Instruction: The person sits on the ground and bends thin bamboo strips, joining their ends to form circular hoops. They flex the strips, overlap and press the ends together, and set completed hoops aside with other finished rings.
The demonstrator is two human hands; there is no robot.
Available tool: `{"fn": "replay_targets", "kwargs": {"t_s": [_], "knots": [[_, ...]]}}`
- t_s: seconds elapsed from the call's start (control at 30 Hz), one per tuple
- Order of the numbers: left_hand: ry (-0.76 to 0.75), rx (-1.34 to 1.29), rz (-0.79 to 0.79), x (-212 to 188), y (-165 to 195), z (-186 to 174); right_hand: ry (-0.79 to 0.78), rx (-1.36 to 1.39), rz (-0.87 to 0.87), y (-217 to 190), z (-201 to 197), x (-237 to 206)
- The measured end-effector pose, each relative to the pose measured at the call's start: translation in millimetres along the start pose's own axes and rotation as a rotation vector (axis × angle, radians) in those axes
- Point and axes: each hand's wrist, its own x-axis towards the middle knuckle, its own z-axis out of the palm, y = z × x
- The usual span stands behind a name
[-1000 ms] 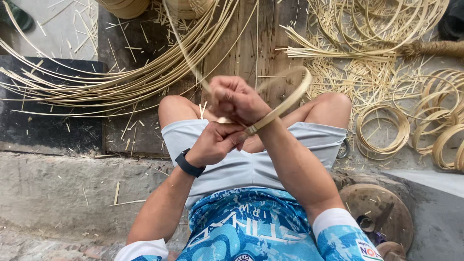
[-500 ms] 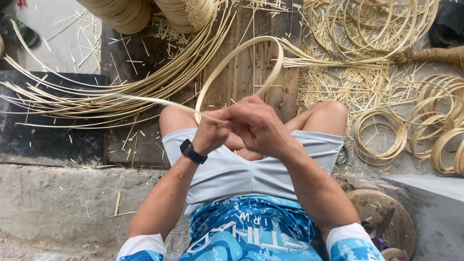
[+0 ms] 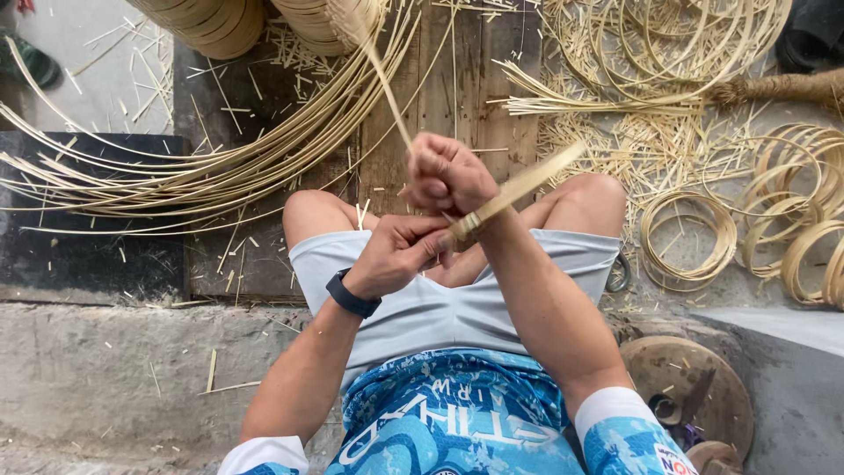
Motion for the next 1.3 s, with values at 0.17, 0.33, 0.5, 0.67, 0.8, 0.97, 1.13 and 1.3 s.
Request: {"fn": "replay_targets", "kwargs": {"t_s": [0.17, 0.33, 0.5, 0.67, 0.8, 0.97, 1.13, 1.3], "knots": [[0.277, 0.201, 0.192, 2.1, 7.6, -20.6, 0.211, -1.356, -0.189, -28.9, 54.1, -35.2], [0.251, 0.606, 0.277, 11.4, -9.4, -17.0, 0.167, -1.753, -0.39, -38.4, 79.8, -52.0], [0.468, 0.105, 0.227, 18.5, -15.1, -21.5, 0.148, -1.282, -0.347, -11.0, 57.9, -62.1], [0.65, 0.044, 0.211, -2.5, -12.9, -24.9, 0.298, -0.163, -0.136, 43.7, 7.3, -40.8], [0.799, 0.172, 0.294, -12.0, -12.1, -23.0, 0.355, 0.219, 0.014, 84.0, 12.9, -5.4], [0.981, 0.933, 0.521, -32.7, -3.0, -33.1, 0.248, 0.257, 0.138, 117.3, 57.0, 20.8], [0.872, 1.045, 0.614, -61.1, 3.0, -53.4, -0.016, 0.343, 0.103, 119.6, 55.7, 30.2], [0.54, 0.651, 0.388, -80.1, -8.3, -79.9, 0.008, -0.232, 0.203, 112.3, 33.6, 19.3]]}}
